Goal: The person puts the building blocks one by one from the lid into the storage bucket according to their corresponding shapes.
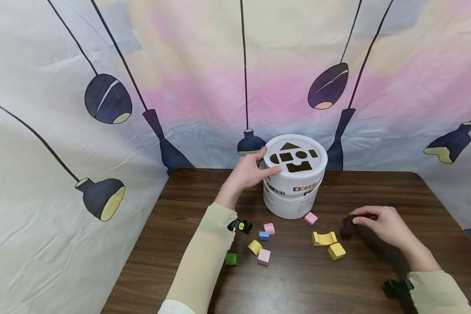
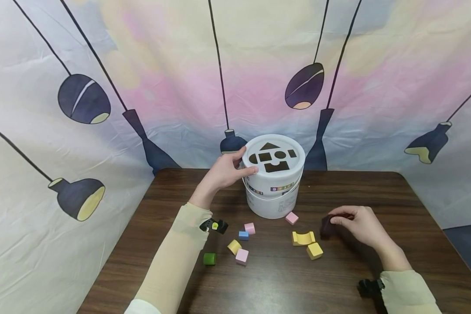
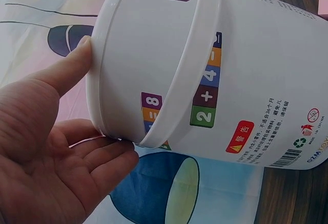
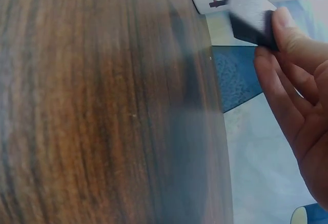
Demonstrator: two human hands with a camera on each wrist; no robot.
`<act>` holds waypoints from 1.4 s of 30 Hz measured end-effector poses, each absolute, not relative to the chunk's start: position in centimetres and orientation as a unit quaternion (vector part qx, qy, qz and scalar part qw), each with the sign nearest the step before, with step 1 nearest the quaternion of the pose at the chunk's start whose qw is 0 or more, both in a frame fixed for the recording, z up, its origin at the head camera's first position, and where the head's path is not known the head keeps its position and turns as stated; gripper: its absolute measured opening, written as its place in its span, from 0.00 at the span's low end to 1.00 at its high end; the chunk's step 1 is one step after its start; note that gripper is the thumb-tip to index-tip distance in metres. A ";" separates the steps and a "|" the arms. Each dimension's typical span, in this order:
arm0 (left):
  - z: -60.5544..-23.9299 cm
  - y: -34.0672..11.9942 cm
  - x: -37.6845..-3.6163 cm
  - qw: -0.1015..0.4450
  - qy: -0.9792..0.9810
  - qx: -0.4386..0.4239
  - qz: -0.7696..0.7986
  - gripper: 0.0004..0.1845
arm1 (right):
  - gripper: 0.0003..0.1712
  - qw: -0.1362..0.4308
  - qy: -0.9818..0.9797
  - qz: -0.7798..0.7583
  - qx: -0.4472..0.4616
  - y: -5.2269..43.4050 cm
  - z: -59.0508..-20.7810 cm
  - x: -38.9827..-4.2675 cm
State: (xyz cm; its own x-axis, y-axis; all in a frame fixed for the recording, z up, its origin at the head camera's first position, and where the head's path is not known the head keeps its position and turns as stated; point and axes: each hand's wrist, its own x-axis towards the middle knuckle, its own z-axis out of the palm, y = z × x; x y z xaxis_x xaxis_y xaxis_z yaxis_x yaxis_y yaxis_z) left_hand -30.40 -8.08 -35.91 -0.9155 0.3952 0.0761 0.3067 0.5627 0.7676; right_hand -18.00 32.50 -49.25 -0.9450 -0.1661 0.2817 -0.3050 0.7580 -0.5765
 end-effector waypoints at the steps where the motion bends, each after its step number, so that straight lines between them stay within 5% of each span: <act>1: -35.9 -8.1 -30.4 0.053 0.882 0.199 0.423 0.52 | 0.08 0.111 -0.930 0.327 0.126 32.5 -49.2 -18.0; 6: -35.9 -8.1 -30.3 0.052 0.885 0.195 0.419 0.53 | 0.14 0.125 -0.926 0.331 0.132 32.5 -49.3 -18.1; 17: -36.0 -8.0 -30.4 0.052 0.886 0.195 0.418 0.52 | 0.09 0.159 -0.916 0.351 0.109 32.3 -48.4 -17.9; 42: -35.9 -8.1 -30.3 0.053 0.890 0.194 0.409 0.52 | 0.16 0.287 -0.846 0.449 0.009 31.8 -40.2 -20.0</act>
State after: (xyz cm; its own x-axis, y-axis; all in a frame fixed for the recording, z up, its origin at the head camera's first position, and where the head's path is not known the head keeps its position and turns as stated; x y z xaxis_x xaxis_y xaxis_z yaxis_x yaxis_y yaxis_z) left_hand -30.33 -8.06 -35.88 -0.9191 0.3888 0.0639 0.3018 0.5903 0.7486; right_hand -20.03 31.81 -40.23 -0.8351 0.2430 0.4935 -0.2723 0.5969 -0.7547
